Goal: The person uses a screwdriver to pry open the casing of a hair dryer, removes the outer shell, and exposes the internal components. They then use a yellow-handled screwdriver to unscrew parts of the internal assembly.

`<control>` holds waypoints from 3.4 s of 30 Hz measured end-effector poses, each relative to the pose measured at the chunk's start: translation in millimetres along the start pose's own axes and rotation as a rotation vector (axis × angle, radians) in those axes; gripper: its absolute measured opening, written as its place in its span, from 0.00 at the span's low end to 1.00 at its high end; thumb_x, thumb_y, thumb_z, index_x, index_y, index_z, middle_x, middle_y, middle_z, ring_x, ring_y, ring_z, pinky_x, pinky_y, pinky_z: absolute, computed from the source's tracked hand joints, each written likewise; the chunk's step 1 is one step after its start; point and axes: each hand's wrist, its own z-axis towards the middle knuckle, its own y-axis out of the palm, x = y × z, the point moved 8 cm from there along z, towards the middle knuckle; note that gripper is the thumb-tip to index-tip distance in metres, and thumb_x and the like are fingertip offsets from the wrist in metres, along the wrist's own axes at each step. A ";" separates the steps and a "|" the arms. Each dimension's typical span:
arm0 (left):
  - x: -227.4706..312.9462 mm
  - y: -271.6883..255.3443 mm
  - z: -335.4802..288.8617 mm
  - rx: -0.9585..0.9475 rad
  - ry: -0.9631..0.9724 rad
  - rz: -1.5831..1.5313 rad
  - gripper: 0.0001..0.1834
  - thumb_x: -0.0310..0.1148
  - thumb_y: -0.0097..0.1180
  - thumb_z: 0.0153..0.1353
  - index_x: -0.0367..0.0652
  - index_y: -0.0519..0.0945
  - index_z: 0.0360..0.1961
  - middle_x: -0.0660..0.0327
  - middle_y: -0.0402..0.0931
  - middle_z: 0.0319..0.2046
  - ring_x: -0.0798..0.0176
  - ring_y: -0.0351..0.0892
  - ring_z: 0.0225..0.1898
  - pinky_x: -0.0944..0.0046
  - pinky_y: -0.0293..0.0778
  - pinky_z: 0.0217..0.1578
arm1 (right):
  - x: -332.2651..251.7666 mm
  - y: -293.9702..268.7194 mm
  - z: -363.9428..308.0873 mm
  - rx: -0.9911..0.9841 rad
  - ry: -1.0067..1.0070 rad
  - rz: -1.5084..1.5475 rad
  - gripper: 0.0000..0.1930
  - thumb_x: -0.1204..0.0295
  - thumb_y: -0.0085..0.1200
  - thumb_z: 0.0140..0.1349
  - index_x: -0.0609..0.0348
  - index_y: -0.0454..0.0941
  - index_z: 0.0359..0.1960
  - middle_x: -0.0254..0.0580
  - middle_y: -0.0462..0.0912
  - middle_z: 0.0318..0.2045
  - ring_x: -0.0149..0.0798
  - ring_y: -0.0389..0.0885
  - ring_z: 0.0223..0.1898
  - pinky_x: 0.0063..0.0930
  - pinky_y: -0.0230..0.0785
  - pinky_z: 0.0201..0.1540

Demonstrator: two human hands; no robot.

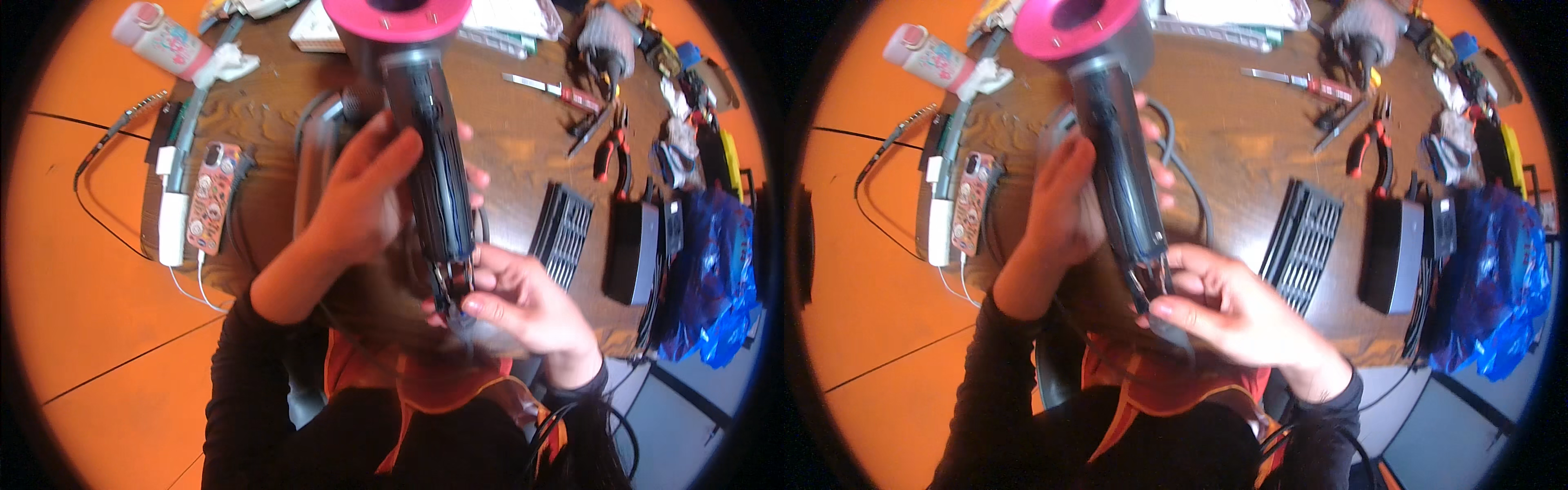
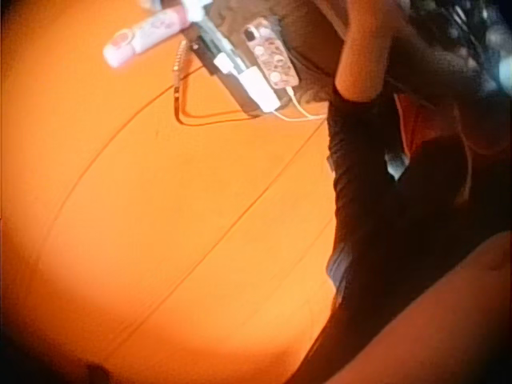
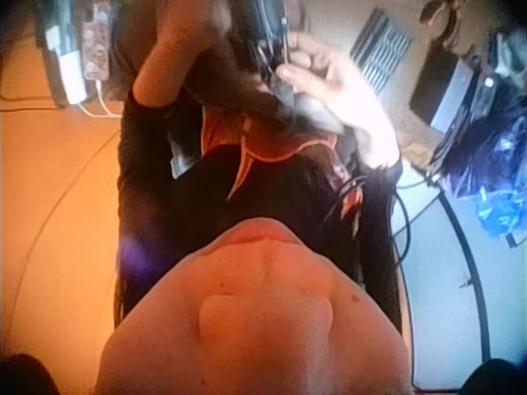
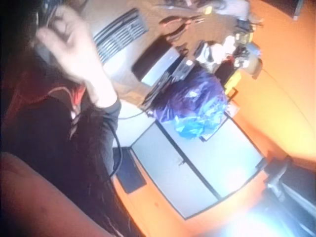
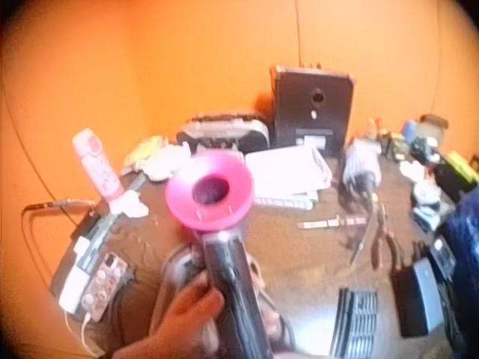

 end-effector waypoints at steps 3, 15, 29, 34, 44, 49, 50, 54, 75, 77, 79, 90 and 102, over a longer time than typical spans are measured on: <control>1.8 2.4 2.6 -0.081 0.028 0.023 0.19 0.38 0.41 0.65 0.37 0.61 0.52 0.52 0.67 0.48 0.49 0.75 0.43 0.50 0.75 0.42 | 0.6 0.6 -0.1 -0.043 -0.016 0.039 0.17 0.77 0.45 0.62 0.67 0.63 0.52 0.39 0.77 0.36 0.29 0.76 0.40 0.21 0.67 0.45; 19.2 15.7 6.5 -0.007 0.176 -0.049 0.32 0.44 0.53 0.57 0.37 0.56 0.54 0.50 0.64 0.46 0.50 0.75 0.43 0.49 0.73 0.44 | 1.6 0.4 2.8 0.061 -0.015 0.129 0.19 0.73 0.43 0.63 0.69 0.60 0.53 0.56 0.77 0.40 0.40 0.80 0.38 0.28 0.73 0.40; 25.6 4.7 5.4 -0.089 0.222 -0.049 0.29 0.47 0.47 0.60 0.34 0.58 0.52 0.46 0.73 0.38 0.51 0.74 0.45 0.52 0.67 0.51 | -2.8 -11.9 0.5 0.278 -0.232 0.017 0.20 0.74 0.51 0.58 0.72 0.63 0.50 0.57 0.76 0.40 0.45 0.78 0.43 0.35 0.74 0.45; 21.2 7.8 8.9 -0.004 0.192 -0.106 0.30 0.48 0.47 0.60 0.36 0.57 0.53 0.49 0.73 0.37 0.55 0.73 0.46 0.51 0.60 0.58 | 4.2 -3.9 4.8 0.141 -0.059 0.169 0.16 0.71 0.45 0.63 0.71 0.65 0.49 0.54 0.77 0.40 0.42 0.78 0.42 0.33 0.72 0.46; 14.5 15.0 -1.2 -0.187 0.171 -0.100 0.33 0.46 0.39 0.64 0.39 0.46 0.63 0.58 0.60 0.53 0.63 0.67 0.49 0.55 0.59 0.58 | 18.7 7.4 7.9 0.045 -0.110 0.221 0.06 0.75 0.43 0.63 0.62 0.64 0.40 0.40 0.77 0.31 0.30 0.78 0.33 0.23 0.76 0.34; -5.9 7.0 -9.3 0.102 0.030 -0.034 0.33 0.56 0.32 0.63 0.57 0.42 0.65 0.58 0.64 0.34 0.64 0.70 0.25 0.60 0.75 0.27 | 29.4 10.9 15.1 0.022 -0.057 0.208 0.06 0.73 0.44 0.63 0.62 0.64 0.37 0.39 0.78 0.27 0.27 0.78 0.28 0.19 0.75 0.30; -9.0 7.7 -9.3 0.106 0.000 -0.047 0.33 0.59 0.29 0.62 0.62 0.41 0.65 0.57 0.65 0.29 0.64 0.70 0.21 0.60 0.75 0.22 | 29.9 10.2 16.7 0.020 -0.054 0.176 0.06 0.73 0.45 0.63 0.63 0.64 0.37 0.38 0.78 0.27 0.26 0.78 0.26 0.19 0.75 0.29; -19.1 13.2 -11.8 0.056 -0.112 -0.256 0.33 0.63 0.28 0.60 0.72 0.36 0.64 0.61 0.59 0.19 0.67 0.59 0.10 0.66 0.61 0.10 | 3.8 7.0 4.7 -0.015 -0.173 -0.680 0.16 0.62 0.49 0.60 0.66 0.68 0.36 0.48 0.74 0.15 0.40 0.78 0.21 0.32 0.69 0.24; -49.8 8.6 -24.4 0.011 -0.295 0.180 0.26 0.59 0.30 0.62 0.45 0.61 0.40 0.56 0.65 0.17 0.62 0.68 0.13 0.65 0.67 0.15 | -147.6 42.4 -175.0 0.859 -1.201 -1.008 0.15 0.72 0.51 0.59 0.67 0.70 0.45 0.45 0.78 0.27 0.32 0.78 0.25 0.19 0.69 0.26; -53.6 0.3 -27.6 0.120 -0.319 0.029 0.22 0.55 0.30 0.64 0.51 0.55 0.48 0.55 0.66 0.21 0.61 0.69 0.14 0.64 0.68 0.15 | -144.1 34.7 -175.5 0.861 -1.185 -1.012 0.14 0.73 0.50 0.59 0.67 0.70 0.45 0.45 0.78 0.27 0.31 0.78 0.26 0.18 0.68 0.26; -54.8 -3.0 -26.4 0.130 -0.306 0.008 0.21 0.53 0.30 0.65 0.53 0.52 0.51 0.53 0.67 0.23 0.60 0.69 0.15 0.64 0.68 0.15 | -141.9 27.8 -172.4 0.860 -1.170 -1.021 0.14 0.73 0.50 0.59 0.67 0.71 0.45 0.44 0.78 0.27 0.31 0.78 0.26 0.17 0.68 0.26; -50.4 0.9 -20.2 0.081 -0.211 0.202 0.34 0.69 0.29 0.54 0.44 0.62 0.28 0.58 0.64 0.13 0.63 0.66 0.11 0.67 0.65 0.14 | -180.7 47.3 -217.7 0.807 -1.471 -0.884 0.12 0.74 0.48 0.60 0.66 0.73 0.44 0.41 0.78 0.27 0.28 0.77 0.27 0.14 0.65 0.25; -53.3 -2.1 -19.4 0.107 -0.226 0.231 0.39 0.71 0.27 0.53 0.40 0.65 0.22 0.60 0.64 0.13 0.64 0.68 0.14 0.66 0.67 0.18 | -158.3 -19.6 -159.6 1.355 -1.256 -0.923 0.13 0.74 0.50 0.59 0.62 0.74 0.45 0.38 0.77 0.31 0.21 0.72 0.26 0.09 0.58 0.23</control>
